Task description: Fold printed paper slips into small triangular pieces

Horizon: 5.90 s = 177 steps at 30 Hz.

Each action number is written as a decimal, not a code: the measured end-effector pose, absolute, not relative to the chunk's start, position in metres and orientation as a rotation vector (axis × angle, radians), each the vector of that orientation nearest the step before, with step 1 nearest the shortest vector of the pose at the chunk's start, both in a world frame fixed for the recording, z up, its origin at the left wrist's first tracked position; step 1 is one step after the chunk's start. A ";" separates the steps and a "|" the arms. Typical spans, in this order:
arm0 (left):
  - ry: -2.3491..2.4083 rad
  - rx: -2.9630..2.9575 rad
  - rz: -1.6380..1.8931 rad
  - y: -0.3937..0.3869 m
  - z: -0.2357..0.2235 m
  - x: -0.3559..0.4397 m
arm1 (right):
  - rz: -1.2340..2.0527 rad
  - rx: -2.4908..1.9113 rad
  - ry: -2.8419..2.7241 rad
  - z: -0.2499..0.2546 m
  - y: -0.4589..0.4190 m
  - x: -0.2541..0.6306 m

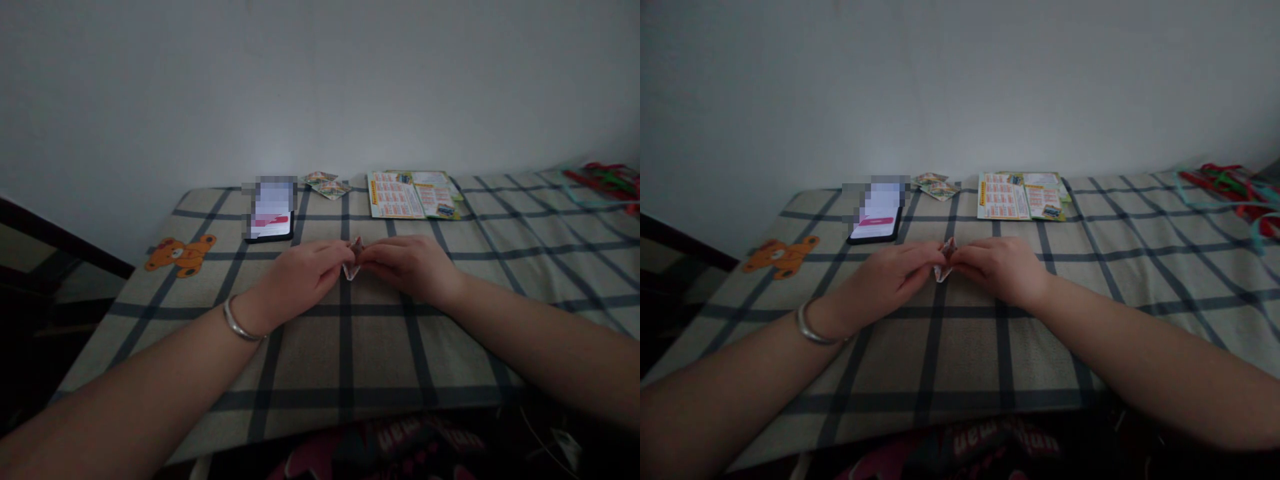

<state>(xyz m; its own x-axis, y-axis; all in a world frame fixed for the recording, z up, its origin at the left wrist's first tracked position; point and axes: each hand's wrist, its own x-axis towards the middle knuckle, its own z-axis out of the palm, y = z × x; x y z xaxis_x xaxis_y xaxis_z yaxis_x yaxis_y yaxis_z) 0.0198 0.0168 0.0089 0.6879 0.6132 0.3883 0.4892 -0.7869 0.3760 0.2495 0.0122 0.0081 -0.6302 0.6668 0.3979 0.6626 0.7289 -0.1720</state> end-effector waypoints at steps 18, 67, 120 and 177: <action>0.877 2.830 0.821 0.020 0.007 0.016 | 0.308 -0.988 -2.417 0.007 0.014 0.250; 0.993 2.537 0.879 0.016 0.005 0.026 | 0.297 -0.825 -2.295 0.004 0.011 0.237; 0.957 2.885 0.832 0.019 0.008 0.020 | 0.271 -1.121 -2.255 0.007 0.010 0.237; 1.026 2.785 1.074 0.021 0.007 0.021 | 0.192 -0.951 -2.189 0.005 0.014 0.235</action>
<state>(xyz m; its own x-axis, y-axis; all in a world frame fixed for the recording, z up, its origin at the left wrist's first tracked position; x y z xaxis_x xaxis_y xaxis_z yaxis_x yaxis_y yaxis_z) 0.0211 0.0212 0.0066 0.5571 0.5689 0.6050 0.5787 -0.7884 0.2084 0.2350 0.0139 0.0048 -0.4599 0.6839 0.5664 0.5749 0.7154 -0.3971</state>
